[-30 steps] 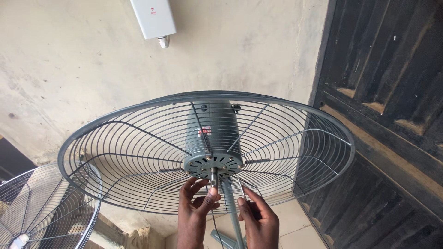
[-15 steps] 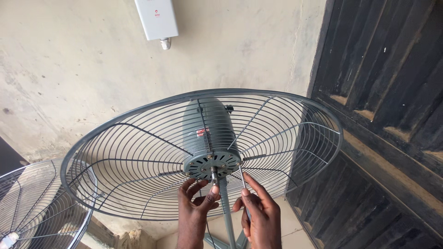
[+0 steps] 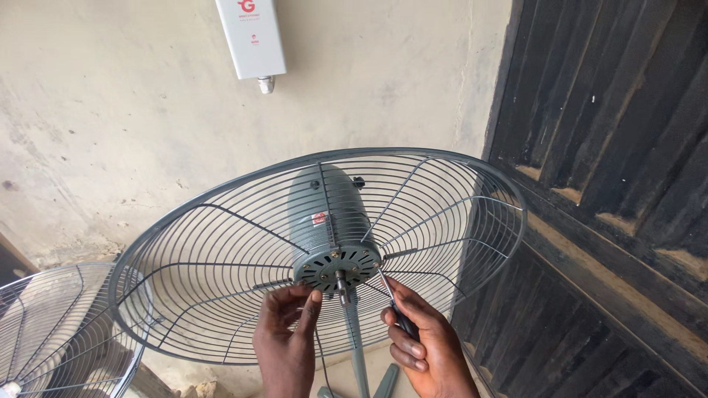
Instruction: The person uses a screwdriver to remove a fan blade from a pedestal fan. They then unscrew the front grille, remove it, and set it aside. The person continues to work on the fan's central hub area with the screwdriver.
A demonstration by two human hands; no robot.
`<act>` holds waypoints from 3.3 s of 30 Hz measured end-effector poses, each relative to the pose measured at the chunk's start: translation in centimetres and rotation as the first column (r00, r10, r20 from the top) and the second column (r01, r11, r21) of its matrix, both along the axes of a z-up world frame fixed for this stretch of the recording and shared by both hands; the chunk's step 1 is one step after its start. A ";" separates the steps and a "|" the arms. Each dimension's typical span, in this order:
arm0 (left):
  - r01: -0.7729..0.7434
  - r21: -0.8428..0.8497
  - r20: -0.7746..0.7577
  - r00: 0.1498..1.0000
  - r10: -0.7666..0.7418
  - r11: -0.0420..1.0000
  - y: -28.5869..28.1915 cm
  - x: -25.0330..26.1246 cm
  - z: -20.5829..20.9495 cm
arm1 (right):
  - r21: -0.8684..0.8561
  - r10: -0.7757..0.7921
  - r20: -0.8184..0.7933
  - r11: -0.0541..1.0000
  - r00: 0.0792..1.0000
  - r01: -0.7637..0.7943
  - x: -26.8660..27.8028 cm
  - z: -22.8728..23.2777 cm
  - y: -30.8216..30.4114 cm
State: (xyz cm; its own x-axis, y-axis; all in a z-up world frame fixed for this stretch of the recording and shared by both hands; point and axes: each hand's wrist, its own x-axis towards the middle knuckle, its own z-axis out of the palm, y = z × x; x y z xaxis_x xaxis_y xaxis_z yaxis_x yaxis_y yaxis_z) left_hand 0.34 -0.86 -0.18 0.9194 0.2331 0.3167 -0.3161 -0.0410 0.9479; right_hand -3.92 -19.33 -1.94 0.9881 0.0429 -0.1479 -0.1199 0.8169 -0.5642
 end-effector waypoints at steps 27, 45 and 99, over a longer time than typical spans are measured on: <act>0.043 0.987 0.065 0.772 -0.633 0.154 -1.7 2.1 28.8 | 0.287 0.175 0.150 0.934 0.973 -0.212 2.1 -1.5 0.1; 0.964 0.177 -0.898 0.075 -0.434 -0.200 -4.4 9.1 26.3 | 0.391 0.025 0.069 0.919 0.997 -0.049 2.0 -1.1 2.0; 0.928 0.163 -0.873 -0.022 -0.488 -0.334 -5.5 12.5 22.9 | -0.511 -0.385 -0.069 0.806 0.920 0.299 0.0 4.2 4.6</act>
